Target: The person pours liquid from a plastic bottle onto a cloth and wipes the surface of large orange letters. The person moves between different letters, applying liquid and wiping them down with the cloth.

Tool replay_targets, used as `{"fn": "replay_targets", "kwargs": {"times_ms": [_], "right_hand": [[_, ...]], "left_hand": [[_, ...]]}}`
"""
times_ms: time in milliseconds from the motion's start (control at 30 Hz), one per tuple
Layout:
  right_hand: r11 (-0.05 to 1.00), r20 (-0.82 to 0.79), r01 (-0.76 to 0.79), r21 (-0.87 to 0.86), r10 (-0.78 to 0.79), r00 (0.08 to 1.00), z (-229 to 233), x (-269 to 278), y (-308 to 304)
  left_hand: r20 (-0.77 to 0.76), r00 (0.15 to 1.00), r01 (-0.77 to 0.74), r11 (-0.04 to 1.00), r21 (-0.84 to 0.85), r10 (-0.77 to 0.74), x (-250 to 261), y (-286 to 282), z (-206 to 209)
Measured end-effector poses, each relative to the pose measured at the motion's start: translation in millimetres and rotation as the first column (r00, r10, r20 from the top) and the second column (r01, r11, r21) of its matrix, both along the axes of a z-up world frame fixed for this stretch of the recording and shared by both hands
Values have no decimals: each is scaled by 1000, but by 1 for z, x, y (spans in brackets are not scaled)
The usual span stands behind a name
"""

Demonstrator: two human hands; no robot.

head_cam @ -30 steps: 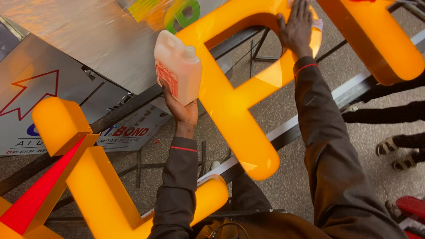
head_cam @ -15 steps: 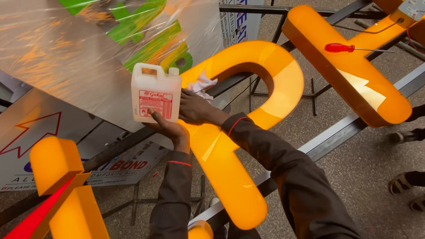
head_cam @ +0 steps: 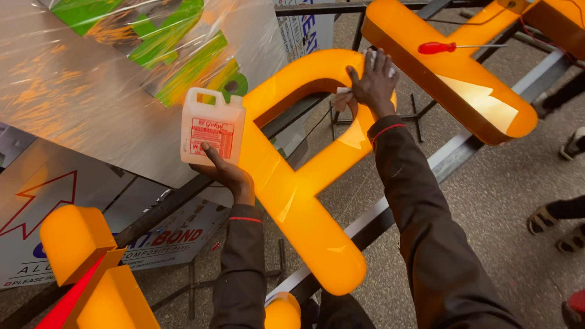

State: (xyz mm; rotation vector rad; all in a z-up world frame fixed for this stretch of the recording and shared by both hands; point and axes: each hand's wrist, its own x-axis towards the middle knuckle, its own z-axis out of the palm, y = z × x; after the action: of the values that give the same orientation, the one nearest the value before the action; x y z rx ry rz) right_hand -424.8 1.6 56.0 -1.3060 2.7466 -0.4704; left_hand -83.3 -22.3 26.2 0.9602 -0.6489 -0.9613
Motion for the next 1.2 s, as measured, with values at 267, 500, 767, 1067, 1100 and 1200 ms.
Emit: {"fn": "replay_targets", "kwargs": {"times_ms": [267, 500, 767, 1067, 1100, 1200], "right_hand": [[976, 131, 96, -195, -71, 989, -49, 14, 129], [605, 138, 124, -787, -23, 990, -14, -14, 162], [984, -133, -82, -158, 61, 989, -22, 17, 36], [956, 51, -278, 92, 274, 960, 4, 71, -87], [935, 51, -325, 145, 321, 946, 5, 87, -95], [869, 11, -484, 106, 486, 874, -1, 146, -98]], "left_hand": [[8, 997, 78, 997, 0, -78, 9, 6, 0], [-103, 994, 40, 999, -12, -41, 0, 15, 38], [-202, 976, -78, 996, 46, 86, -3, -2, 22], [-408, 896, -135, 982, 133, 179, 9, -25, -24], [-439, 884, -106, 984, 143, 159, 9, -24, -22], [-520, 842, -65, 984, 165, 143, 16, -22, -7]]}}
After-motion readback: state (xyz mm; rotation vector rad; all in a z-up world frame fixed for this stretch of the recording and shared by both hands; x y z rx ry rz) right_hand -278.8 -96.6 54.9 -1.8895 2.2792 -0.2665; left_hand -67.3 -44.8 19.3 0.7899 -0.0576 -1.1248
